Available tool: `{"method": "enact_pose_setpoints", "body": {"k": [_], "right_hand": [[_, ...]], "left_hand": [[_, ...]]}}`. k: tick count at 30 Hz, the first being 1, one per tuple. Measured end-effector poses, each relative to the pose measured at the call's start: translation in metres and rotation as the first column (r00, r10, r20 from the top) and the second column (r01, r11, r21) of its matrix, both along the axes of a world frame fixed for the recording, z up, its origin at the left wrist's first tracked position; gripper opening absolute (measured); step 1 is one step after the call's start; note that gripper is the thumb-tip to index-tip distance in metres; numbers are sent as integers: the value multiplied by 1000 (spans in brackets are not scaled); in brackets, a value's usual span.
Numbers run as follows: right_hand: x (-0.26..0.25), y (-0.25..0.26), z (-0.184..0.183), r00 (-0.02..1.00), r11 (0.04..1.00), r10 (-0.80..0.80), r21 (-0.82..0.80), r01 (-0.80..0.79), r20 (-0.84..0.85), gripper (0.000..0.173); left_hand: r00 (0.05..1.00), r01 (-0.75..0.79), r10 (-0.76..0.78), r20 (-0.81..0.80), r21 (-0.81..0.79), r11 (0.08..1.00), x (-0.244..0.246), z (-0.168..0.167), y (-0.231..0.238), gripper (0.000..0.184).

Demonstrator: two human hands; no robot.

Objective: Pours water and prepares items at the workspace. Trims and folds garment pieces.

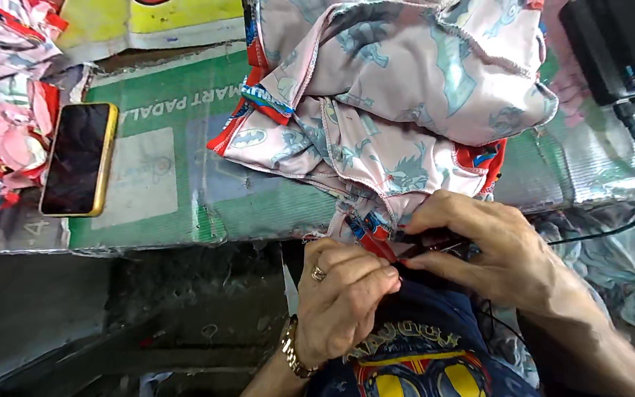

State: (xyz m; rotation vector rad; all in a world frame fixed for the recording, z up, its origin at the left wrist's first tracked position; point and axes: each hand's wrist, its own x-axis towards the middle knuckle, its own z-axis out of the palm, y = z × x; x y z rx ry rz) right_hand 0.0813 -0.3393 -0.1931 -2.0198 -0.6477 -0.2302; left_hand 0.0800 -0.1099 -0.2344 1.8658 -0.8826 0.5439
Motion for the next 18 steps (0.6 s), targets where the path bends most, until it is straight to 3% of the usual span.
{"method": "enact_pose_setpoints", "body": {"k": [5,18], "right_hand": [[-3,3,-4,988,987,-100,-112,113,115,17],[0,14,-10,968,972,-186,-109,206,171,14]], "left_hand": [[999,8,-12,-53,-75,997,5,2,-1,9],[996,74,-77,-42,-66,995,2,4,-10,10]]}}
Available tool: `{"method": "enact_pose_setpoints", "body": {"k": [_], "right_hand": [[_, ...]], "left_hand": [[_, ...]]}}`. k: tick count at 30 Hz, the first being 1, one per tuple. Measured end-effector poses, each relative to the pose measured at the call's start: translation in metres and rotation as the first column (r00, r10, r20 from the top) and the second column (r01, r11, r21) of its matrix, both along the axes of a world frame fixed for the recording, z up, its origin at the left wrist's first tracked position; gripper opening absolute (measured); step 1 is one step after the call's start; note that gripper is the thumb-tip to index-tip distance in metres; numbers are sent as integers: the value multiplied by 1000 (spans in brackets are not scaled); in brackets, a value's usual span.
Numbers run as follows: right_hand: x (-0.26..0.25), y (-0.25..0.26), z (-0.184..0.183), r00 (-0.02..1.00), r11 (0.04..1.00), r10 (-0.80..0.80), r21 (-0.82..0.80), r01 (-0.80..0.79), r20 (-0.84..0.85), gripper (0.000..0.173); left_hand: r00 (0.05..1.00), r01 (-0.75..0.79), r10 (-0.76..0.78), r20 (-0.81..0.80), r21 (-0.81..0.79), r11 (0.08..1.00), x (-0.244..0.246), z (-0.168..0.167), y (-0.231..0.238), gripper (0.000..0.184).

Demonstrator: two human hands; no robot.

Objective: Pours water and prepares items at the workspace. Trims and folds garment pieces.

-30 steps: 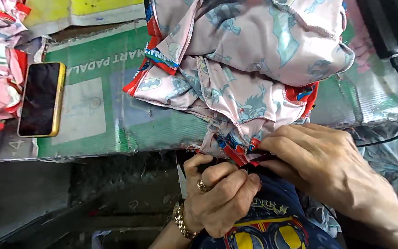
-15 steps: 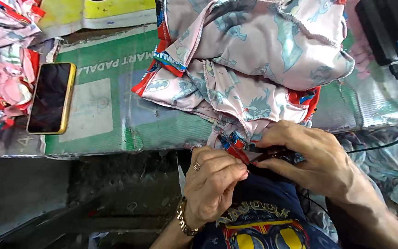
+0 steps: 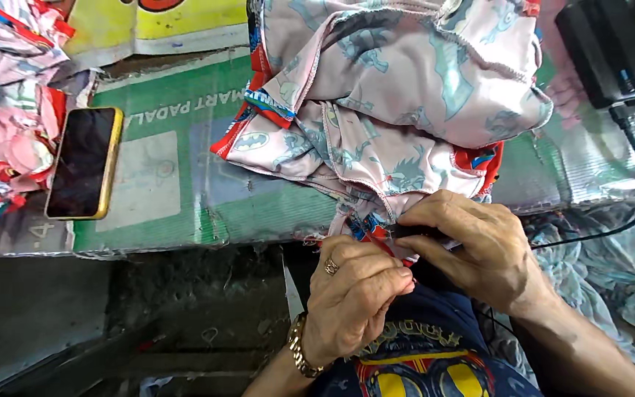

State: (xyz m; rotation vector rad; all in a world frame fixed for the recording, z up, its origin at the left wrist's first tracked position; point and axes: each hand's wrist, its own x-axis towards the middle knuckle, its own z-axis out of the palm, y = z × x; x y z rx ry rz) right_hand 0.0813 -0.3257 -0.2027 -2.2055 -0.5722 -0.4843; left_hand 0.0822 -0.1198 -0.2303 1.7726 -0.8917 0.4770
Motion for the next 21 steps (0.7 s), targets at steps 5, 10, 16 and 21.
{"method": "enact_pose_setpoints", "body": {"k": [5,10,16,21], "right_hand": [[1,1,0,1000,1000,0,18,0,1,13],[1,3,-4,999,999,-9,34,8,33,13],[2,5,-7,997,999,-45,18,43,64,12],[-4,-3,-1,1000,999,14,47,-15,17,23]], "left_hand": [[1000,14,-14,6,-5,1000,1,-1,-2,9],[1000,6,-6,10,-11,1000,0,-2,-4,9],[1000,-4,4,19,-4,1000,-6,-5,-1,11],[957,-278,275,90,24,960,-2,4,55,12]]}}
